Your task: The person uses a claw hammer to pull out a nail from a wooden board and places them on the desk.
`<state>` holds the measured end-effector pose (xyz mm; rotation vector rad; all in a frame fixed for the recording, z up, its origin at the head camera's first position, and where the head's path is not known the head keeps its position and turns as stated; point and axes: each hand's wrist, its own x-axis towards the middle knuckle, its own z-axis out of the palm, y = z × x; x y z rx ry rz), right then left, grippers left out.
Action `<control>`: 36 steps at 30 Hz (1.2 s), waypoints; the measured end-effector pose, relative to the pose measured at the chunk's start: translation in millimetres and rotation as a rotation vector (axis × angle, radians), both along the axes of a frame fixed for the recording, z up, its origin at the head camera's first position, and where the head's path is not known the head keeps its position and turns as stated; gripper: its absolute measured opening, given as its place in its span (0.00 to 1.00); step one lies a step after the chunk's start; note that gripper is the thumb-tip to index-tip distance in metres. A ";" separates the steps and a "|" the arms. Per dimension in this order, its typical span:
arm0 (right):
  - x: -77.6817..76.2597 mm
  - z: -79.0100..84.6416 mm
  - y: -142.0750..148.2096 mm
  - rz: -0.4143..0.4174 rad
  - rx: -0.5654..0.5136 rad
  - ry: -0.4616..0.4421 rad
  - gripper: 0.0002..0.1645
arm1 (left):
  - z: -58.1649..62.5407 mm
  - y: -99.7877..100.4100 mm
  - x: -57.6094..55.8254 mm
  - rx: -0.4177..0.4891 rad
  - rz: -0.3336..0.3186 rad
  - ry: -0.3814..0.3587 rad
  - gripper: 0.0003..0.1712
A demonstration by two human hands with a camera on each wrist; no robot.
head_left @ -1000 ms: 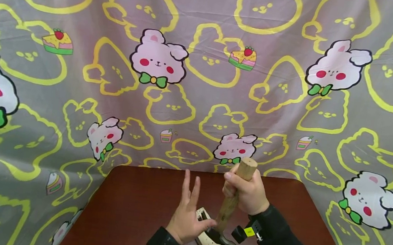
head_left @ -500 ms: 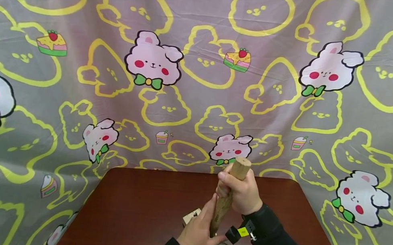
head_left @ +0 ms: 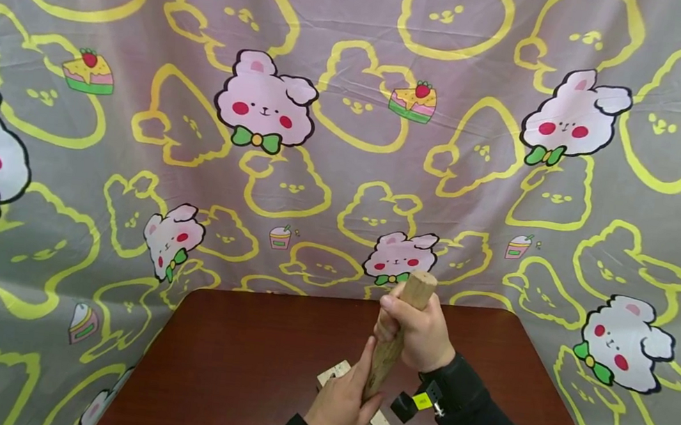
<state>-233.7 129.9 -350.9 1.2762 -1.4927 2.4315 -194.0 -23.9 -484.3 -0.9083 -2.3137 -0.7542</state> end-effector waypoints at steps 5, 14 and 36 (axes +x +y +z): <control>-1.4 -0.2 -1.0 0.030 0.022 -0.035 0.13 | -3.0 -2.1 2.0 0.016 -0.021 0.013 0.57; -4.9 -4.8 1.3 -0.049 0.192 -0.120 0.10 | -10.5 -6.6 7.4 0.005 -0.057 -0.100 0.56; -40.3 -13.3 62.6 -0.965 0.984 0.266 0.46 | -20.0 -49.3 15.7 0.077 0.093 -0.263 0.59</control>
